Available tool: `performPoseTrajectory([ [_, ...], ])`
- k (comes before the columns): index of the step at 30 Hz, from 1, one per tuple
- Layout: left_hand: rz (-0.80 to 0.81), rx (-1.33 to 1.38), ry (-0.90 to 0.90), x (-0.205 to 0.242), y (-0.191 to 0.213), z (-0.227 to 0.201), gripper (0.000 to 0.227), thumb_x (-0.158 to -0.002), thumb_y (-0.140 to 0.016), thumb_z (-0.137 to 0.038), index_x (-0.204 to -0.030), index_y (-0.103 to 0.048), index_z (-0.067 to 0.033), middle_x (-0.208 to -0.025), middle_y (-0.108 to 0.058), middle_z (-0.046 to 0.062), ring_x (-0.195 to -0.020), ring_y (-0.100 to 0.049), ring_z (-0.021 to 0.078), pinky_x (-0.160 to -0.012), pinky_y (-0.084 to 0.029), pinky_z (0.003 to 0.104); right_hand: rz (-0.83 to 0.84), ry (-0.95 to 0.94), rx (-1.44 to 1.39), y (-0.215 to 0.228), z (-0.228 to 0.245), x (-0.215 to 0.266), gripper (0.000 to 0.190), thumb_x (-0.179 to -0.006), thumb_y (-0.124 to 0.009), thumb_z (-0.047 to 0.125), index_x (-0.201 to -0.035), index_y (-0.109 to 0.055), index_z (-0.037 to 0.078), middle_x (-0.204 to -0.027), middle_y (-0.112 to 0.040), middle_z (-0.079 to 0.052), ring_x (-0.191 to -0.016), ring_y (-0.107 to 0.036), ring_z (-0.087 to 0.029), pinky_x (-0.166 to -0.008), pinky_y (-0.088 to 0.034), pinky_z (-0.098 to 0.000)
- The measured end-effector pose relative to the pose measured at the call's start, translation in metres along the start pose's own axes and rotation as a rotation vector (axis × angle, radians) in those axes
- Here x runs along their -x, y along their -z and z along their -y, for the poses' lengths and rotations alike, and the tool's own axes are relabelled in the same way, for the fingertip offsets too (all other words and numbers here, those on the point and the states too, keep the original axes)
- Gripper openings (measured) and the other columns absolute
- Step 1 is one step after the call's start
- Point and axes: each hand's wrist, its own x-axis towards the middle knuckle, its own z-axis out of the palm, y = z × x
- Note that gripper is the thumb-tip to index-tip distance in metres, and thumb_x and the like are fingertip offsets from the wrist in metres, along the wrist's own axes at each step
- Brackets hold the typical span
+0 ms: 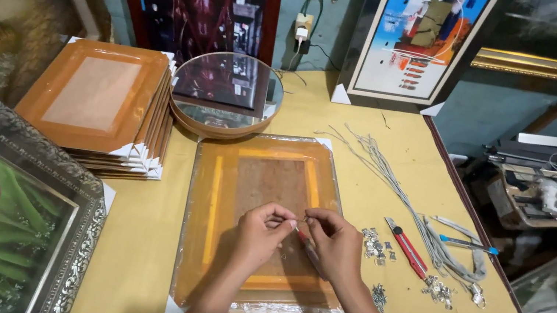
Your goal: Attaching a hanging wire to the back of a picture frame using screws and a screwdriver.
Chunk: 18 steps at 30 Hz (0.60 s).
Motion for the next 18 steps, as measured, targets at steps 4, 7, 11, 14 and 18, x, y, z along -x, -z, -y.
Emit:
performPoseTrajectory([
  [4, 0.008, 0.009, -0.018, -0.008, -0.001, 0.01, 0.012, -0.07, -0.067, -0.006, -0.082, -0.068, -0.0066, -0.082, -0.068, 0.011, -0.068, -0.065, 0.012, -0.045, -0.052, 0.019, 0.01, 0.024, 0.043, -0.001, 0.017, 0.005, 0.023, -0.072, -0.066, 0.008, -0.095, -0.069, 0.011, -0.079, -0.071, -0.011, -0.083, -0.067, -0.023, -0.076, -0.052, -0.0348],
  [7, -0.026, -0.026, -0.039, -0.006, 0.004, 0.002, 0.011, -0.07, -0.067, -0.005, -0.081, -0.068, -0.0058, -0.081, -0.068, 0.011, -0.067, -0.065, 0.0125, -0.043, -0.052, 0.018, 0.021, 0.05, 0.044, -0.005, 0.025, 0.007, 0.024, -0.072, -0.066, 0.006, -0.095, -0.069, 0.012, -0.077, -0.07, -0.011, -0.081, -0.067, -0.024, -0.073, -0.053, -0.0346],
  [11, -0.021, -0.039, -0.067, -0.006, 0.008, -0.003, 0.011, -0.069, -0.065, -0.006, -0.08, -0.067, -0.0056, -0.076, -0.067, 0.009, -0.065, -0.063, 0.0105, -0.043, -0.052, 0.018, 0.038, 0.139, 0.005, -0.003, 0.022, 0.004, 0.026, -0.07, -0.063, 0.002, -0.095, -0.069, 0.011, -0.076, -0.071, -0.011, -0.076, -0.068, -0.022, -0.073, -0.053, -0.0345],
  [14, -0.026, -0.079, -0.096, -0.014, 0.01, 0.003, 0.011, -0.067, -0.067, -0.008, -0.077, -0.067, -0.0062, -0.072, -0.067, 0.008, -0.064, -0.063, 0.0103, -0.045, -0.053, 0.02, 0.052, 0.207, 0.006, 0.001, 0.025, 0.004, 0.026, -0.07, -0.062, 0.0, -0.093, -0.069, 0.009, -0.076, -0.071, -0.011, -0.075, -0.068, -0.023, -0.073, -0.054, -0.0357],
  [18, -0.037, -0.28, -0.21, -0.017, 0.006, 0.002, 0.008, -0.064, -0.071, -0.017, -0.072, -0.069, -0.0144, -0.067, -0.068, 0.002, -0.063, -0.065, 0.0112, -0.053, -0.052, 0.024, 0.062, 0.345, 0.124, 0.004, 0.008, -0.005, 0.024, -0.07, -0.063, 0.002, -0.088, -0.071, 0.015, -0.074, -0.072, -0.004, -0.071, -0.069, -0.018, -0.069, -0.055, -0.0318],
])
